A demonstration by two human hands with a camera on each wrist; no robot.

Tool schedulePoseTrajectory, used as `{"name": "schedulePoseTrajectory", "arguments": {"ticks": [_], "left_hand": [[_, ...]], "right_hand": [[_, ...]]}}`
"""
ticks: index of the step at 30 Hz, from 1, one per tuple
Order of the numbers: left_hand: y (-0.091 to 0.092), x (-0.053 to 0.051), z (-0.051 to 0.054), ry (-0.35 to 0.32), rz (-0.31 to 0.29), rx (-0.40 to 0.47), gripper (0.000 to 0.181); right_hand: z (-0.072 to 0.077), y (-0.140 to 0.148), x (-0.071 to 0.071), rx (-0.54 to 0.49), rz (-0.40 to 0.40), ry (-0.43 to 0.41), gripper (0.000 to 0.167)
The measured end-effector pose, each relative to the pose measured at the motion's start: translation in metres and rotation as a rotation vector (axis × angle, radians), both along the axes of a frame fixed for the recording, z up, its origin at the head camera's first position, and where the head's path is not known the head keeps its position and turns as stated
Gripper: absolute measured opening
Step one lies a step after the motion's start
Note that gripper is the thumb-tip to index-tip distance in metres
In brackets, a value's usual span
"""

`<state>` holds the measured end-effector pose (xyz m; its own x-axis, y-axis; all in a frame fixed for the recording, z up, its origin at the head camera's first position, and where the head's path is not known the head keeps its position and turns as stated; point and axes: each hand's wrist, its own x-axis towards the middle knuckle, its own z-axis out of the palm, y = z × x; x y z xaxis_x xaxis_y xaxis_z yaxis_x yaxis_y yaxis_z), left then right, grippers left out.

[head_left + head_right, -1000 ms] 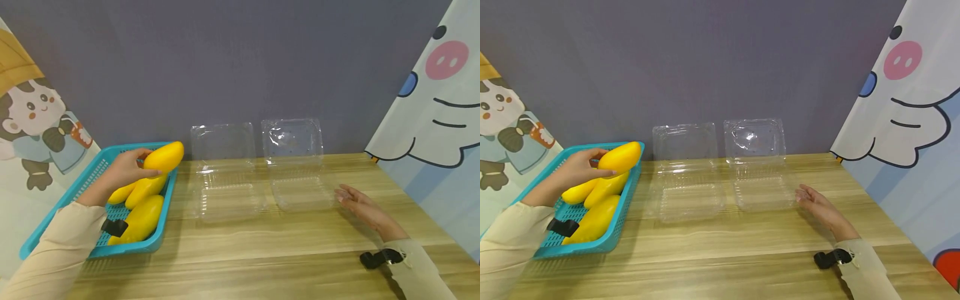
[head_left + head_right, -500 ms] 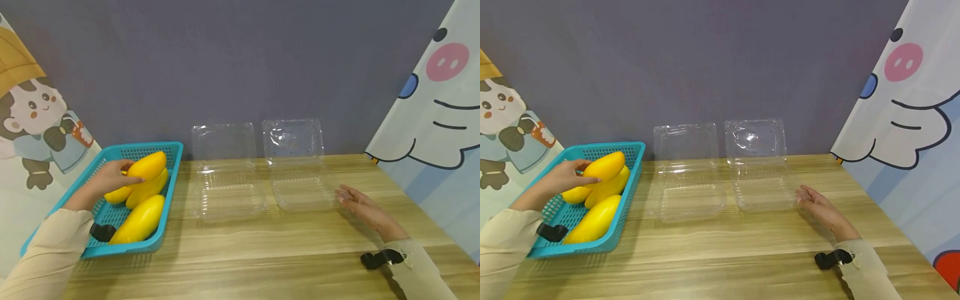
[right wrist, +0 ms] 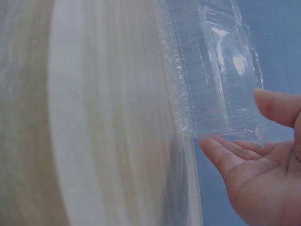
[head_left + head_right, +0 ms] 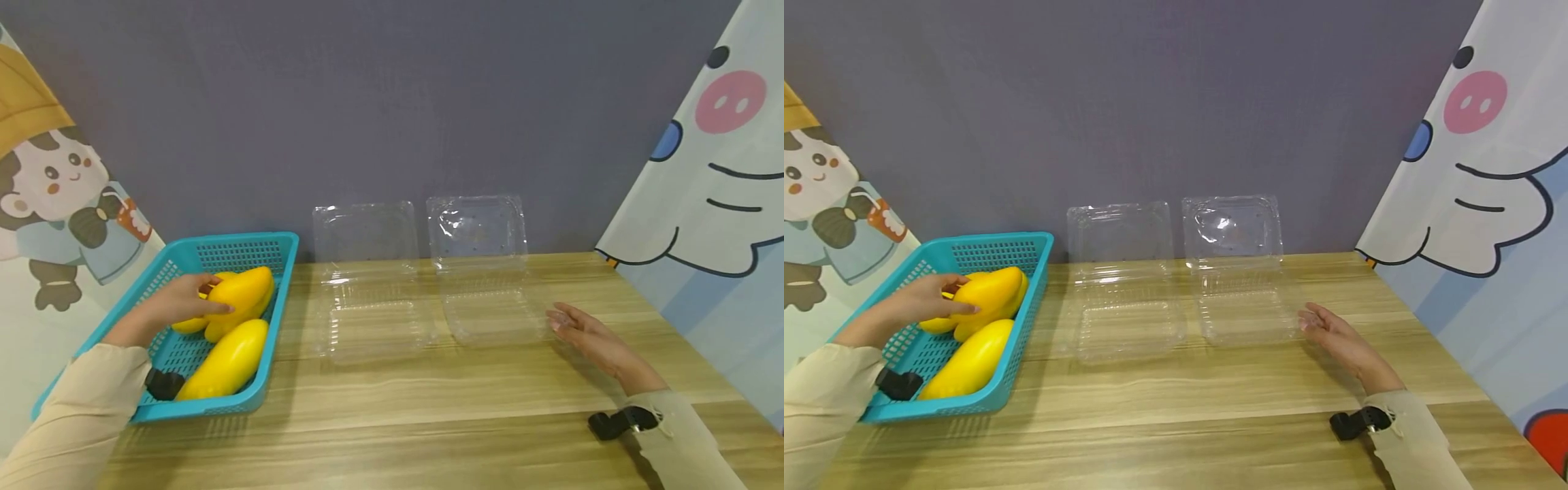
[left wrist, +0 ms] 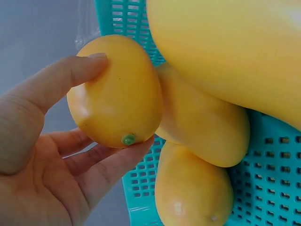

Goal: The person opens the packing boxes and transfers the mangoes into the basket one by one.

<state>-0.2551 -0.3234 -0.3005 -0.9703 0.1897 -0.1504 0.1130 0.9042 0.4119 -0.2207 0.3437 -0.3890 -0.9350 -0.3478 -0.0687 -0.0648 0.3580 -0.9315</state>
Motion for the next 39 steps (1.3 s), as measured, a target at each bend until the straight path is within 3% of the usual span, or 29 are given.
{"name": "schedulePoseTrajectory", "arguments": {"ticks": [13,19,30,39], "left_hand": [[0.004,0.003,-0.002,-0.079,-0.065,0.005,0.085],[0.006,0.003,-0.005,-0.12,-0.07,0.014,0.086],[0.012,0.007,-0.002,-0.162,-0.114,-0.035,0.082],[0.012,0.003,-0.011,-0.174,-0.152,-0.11,0.077]], "right_hand": [[0.001,-0.004,-0.002,0.006,0.008,0.008,0.069],[-0.001,-0.002,-0.001,-0.053,0.035,0.007,0.069],[0.0,-0.002,-0.002,-0.083,0.049,0.018,0.069],[-0.002,-0.002,-0.002,-0.098,0.06,0.017,0.07]]}}
